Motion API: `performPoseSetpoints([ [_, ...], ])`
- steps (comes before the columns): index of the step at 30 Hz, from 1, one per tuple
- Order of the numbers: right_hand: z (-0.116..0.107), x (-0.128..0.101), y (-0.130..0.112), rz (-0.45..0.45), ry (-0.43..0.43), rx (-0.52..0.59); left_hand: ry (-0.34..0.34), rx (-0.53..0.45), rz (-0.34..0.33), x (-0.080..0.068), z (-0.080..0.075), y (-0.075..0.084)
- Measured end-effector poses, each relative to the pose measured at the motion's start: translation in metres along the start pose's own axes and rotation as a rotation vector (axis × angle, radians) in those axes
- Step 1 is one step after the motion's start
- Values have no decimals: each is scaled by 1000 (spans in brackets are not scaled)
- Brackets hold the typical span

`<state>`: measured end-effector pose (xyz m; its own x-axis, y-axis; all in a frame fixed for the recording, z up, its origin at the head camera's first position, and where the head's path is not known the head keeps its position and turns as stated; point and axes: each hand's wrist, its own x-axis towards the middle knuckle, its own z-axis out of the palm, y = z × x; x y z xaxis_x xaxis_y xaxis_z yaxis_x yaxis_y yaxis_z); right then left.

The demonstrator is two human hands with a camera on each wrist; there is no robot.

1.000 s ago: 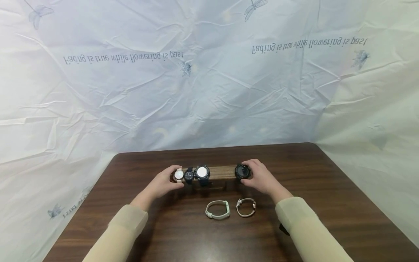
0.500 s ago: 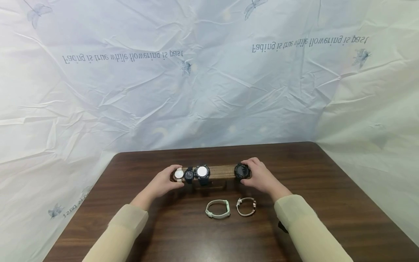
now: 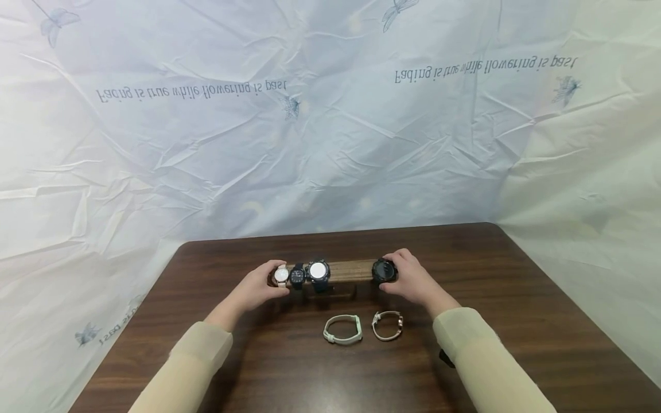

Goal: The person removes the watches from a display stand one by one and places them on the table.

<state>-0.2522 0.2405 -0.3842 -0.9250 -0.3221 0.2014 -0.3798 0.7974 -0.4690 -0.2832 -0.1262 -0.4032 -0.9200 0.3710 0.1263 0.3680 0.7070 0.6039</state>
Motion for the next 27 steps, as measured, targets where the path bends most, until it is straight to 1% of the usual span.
performPoseSetpoints([
  [10, -1, -11, 7, -5, 22, -7, 5, 19, -7, -1, 0, 2],
  [13, -2, -16, 9, -1, 16, -10, 4, 20, -13, -2, 0, 2],
  [19, -7, -23, 9, 6, 12, 6, 8, 14, 3, -1, 1, 1],
  [25, -6, -28, 7, -4, -5, 21, 8, 30, -19, 0, 2, -3],
  [27, -5, -28, 6, -5, -4, 31, 9, 30, -17, 0, 3, -3],
])
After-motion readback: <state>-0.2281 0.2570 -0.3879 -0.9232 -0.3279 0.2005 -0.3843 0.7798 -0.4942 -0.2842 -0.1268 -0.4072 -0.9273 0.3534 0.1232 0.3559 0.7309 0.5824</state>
